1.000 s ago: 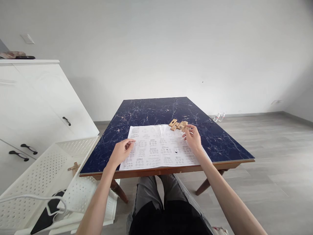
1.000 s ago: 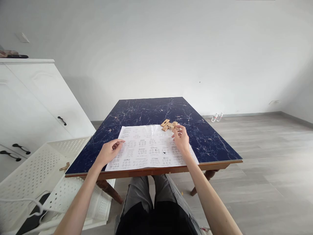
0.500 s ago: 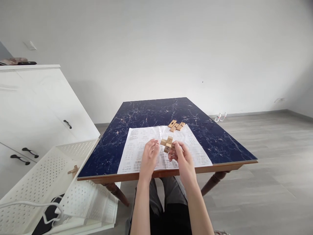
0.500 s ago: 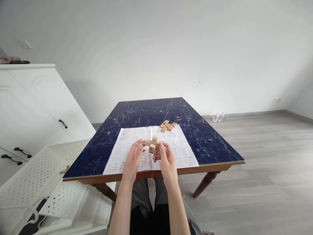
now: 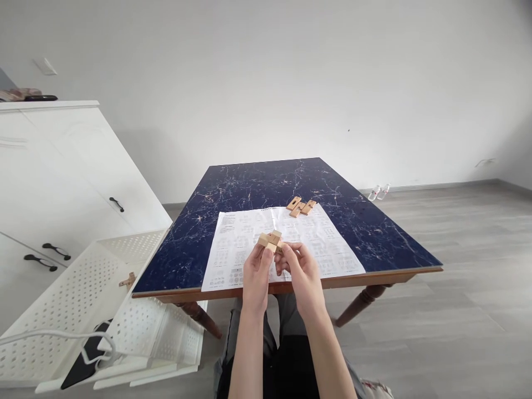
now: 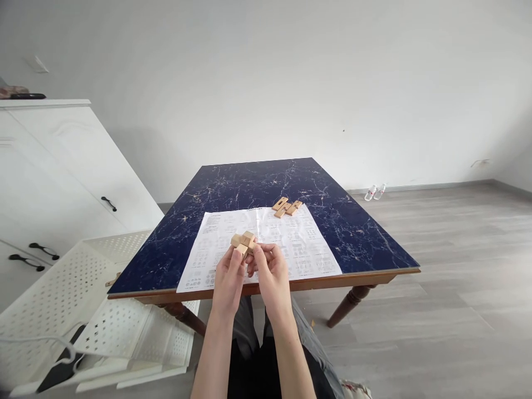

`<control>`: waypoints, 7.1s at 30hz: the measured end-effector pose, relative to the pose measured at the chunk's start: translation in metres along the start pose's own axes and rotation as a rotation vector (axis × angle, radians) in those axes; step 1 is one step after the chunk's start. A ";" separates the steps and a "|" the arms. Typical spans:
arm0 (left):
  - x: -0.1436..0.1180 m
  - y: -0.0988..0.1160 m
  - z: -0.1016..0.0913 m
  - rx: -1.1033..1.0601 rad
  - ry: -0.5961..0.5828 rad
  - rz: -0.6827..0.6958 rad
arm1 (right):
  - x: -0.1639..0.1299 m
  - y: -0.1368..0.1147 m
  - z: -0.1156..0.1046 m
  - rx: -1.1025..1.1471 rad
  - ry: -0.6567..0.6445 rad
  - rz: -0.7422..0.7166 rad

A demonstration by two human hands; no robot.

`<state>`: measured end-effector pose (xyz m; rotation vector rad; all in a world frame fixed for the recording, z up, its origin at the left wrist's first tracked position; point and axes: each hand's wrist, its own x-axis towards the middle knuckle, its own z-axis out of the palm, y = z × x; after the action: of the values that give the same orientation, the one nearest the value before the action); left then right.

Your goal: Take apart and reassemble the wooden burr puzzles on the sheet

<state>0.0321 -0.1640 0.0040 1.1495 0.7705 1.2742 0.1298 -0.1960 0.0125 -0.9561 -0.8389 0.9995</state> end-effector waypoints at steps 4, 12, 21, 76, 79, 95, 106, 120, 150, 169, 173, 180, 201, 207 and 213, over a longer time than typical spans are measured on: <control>-0.001 0.002 0.000 -0.051 0.000 0.024 | -0.002 -0.003 0.005 0.020 -0.002 -0.006; -0.002 0.016 -0.007 -0.090 -0.093 0.003 | -0.005 -0.017 0.003 -0.056 -0.115 -0.050; 0.012 0.032 -0.014 -0.047 -0.069 -0.010 | 0.017 -0.032 -0.009 -0.480 -0.300 -0.147; 0.044 0.003 -0.042 0.075 -0.109 -0.143 | 0.075 0.030 -0.033 -0.811 -0.348 -0.575; 0.045 0.003 -0.043 0.024 -0.041 -0.140 | 0.074 0.030 -0.033 -0.823 -0.334 -0.594; 0.046 -0.002 -0.043 0.124 -0.010 -0.038 | 0.067 0.030 -0.021 -0.828 -0.234 -0.473; 0.042 0.004 -0.044 0.293 -0.149 0.007 | 0.067 0.029 -0.019 -1.092 -0.293 -0.391; 0.039 -0.007 -0.043 0.473 0.089 0.067 | 0.061 0.010 -0.032 -0.882 -0.341 -0.311; 0.018 0.005 -0.070 0.788 -0.118 0.108 | 0.034 0.043 -0.013 -1.045 -0.241 -0.391; 0.014 0.004 -0.071 0.673 0.040 0.150 | 0.081 0.048 -0.071 -1.596 -0.145 -0.288; 0.014 0.003 -0.071 0.675 0.034 0.164 | 0.101 0.047 -0.107 -1.612 0.041 -0.189; 0.013 0.004 -0.071 0.687 0.028 0.153 | 0.124 0.050 -0.134 -1.565 0.190 -0.145; 0.012 0.011 -0.065 0.793 0.003 0.166 | 0.106 0.020 -0.117 -1.349 -0.188 -0.428; 0.012 0.012 -0.064 0.802 -0.009 0.176 | 0.109 0.017 -0.116 -1.358 -0.179 -0.364; 0.013 0.012 -0.065 0.808 -0.024 0.179 | 0.112 0.016 -0.117 -1.348 -0.175 -0.317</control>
<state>-0.0293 -0.1386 -0.0020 1.9050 1.2416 1.1048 0.2657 -0.1173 -0.0284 -1.7673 -1.8142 0.1145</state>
